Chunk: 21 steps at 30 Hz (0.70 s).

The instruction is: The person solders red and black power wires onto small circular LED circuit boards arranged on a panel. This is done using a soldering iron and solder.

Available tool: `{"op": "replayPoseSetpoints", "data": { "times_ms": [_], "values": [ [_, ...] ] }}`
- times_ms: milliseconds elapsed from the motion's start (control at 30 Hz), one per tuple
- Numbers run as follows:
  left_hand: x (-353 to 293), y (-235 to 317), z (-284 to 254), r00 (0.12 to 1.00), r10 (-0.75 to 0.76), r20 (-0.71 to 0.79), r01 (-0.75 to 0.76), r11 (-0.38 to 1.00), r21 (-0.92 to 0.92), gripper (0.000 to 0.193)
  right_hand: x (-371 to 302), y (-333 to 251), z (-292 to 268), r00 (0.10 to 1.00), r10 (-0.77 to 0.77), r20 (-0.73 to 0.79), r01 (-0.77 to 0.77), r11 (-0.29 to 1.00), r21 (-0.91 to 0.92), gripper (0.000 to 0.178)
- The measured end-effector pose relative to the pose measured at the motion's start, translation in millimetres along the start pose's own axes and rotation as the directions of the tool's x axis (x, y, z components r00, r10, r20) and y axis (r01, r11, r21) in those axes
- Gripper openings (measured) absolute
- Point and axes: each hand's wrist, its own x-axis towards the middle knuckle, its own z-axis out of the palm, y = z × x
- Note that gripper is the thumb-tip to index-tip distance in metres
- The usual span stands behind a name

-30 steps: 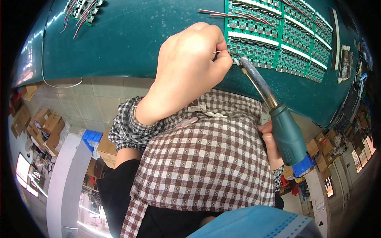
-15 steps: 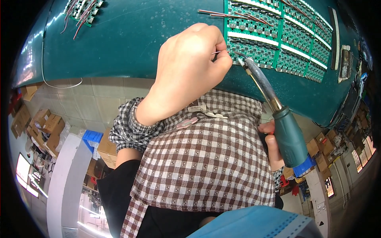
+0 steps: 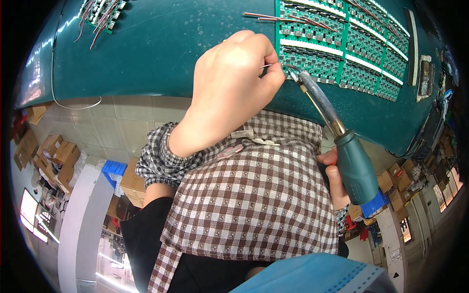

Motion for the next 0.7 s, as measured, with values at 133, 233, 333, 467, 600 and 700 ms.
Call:
{"op": "replayPoseSetpoints", "data": {
  "times_ms": [133,233,333,467,600,700],
  "values": [
    [1,0,1,1.0,0.01,-0.012,-0.01,1.0,-0.002,0.009,-4,10,1,0.998,-0.046,-0.044,0.047,0.999,0.02,0.042],
    [0,-1,1,1.0,0.009,-0.009,-0.009,1.0,0.006,0.009,-1,4,1,0.999,-0.036,-0.039,0.036,0.999,0.002,0.038],
    [0,0,2,1.0,0.007,-0.017,-0.007,1.0,0.006,0.009,0,4,2,0.999,-0.022,-0.038,0.022,1.0,0.001,0.033],
    [0,-1,2,1.0,0.01,-0.021,-0.01,1.0,0.008,0.009,0,5,3,0.998,-0.008,-0.059,0.009,1.0,0.013,0.031],
    [0,0,2,1.0,0.017,-0.021,-0.016,1.0,0.012,0.009,1,0,3,0.997,0.043,-0.057,-0.042,0.999,0.02,0.033],
    [1,-1,1,1.0,0.016,-0.025,-0.016,1.0,0.005,0.009,1,-4,2,0.997,0.068,-0.03,-0.069,0.997,-0.035,0.035]
  ]
}}
